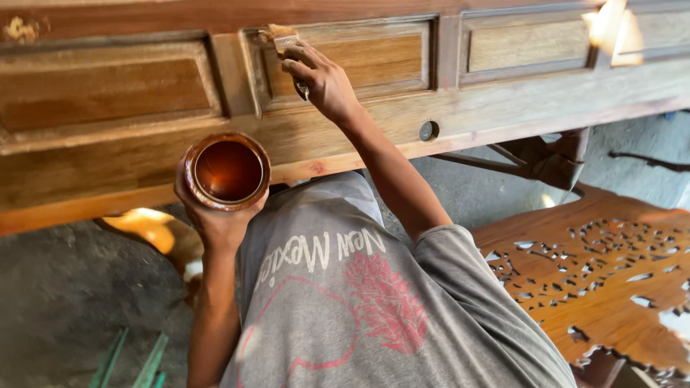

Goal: The person applies wood stain to a paneled wooden door laid on trestles, using a brush to coat the rails, panels and edges, dipping the brush into a can of stain. They reposition the door, work around a hole, and continue brushing other sections.

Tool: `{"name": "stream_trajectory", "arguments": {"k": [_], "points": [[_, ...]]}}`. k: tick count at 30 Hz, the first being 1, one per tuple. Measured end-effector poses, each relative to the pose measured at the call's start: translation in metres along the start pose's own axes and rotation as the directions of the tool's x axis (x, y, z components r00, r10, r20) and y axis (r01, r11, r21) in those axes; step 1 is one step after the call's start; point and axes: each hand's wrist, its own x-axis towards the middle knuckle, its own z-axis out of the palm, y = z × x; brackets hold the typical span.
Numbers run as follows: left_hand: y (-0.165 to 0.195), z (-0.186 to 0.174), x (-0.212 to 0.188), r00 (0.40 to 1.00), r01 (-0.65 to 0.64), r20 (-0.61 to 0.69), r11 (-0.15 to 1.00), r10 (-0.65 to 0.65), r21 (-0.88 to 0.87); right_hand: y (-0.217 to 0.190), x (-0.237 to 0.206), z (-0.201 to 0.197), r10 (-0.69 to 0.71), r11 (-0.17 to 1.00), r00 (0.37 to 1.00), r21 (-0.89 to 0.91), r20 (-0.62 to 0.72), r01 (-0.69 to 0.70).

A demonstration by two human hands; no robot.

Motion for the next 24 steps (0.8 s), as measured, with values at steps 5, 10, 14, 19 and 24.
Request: {"name": "stream_trajectory", "arguments": {"k": [5,10,14,19,24], "points": [[-0.001,0.003,0.001,0.999,0.030,0.017,1.000,-0.030,0.001,0.058,-0.037,-0.067,0.302,0.953,0.930,0.076,-0.211,-0.292],[-0.006,0.006,0.006,0.998,0.025,0.059,0.998,-0.021,-0.062,0.105,-0.054,-0.107,0.388,0.903,0.543,0.191,-0.745,-0.385],[0.001,0.006,0.010,0.996,0.010,0.092,0.999,-0.005,-0.047,0.087,-0.016,-0.076,0.650,0.739,0.397,0.419,-0.648,-0.527],[0.008,0.010,0.013,0.993,-0.015,0.117,1.000,0.016,-0.006,0.057,-0.001,-0.045,0.642,0.764,0.613,0.451,-0.459,-0.462],[0.004,0.012,0.011,0.995,-0.042,0.089,0.999,0.043,-0.006,0.109,-0.024,-0.129,0.560,0.818,0.762,0.075,-0.325,-0.570]]}}
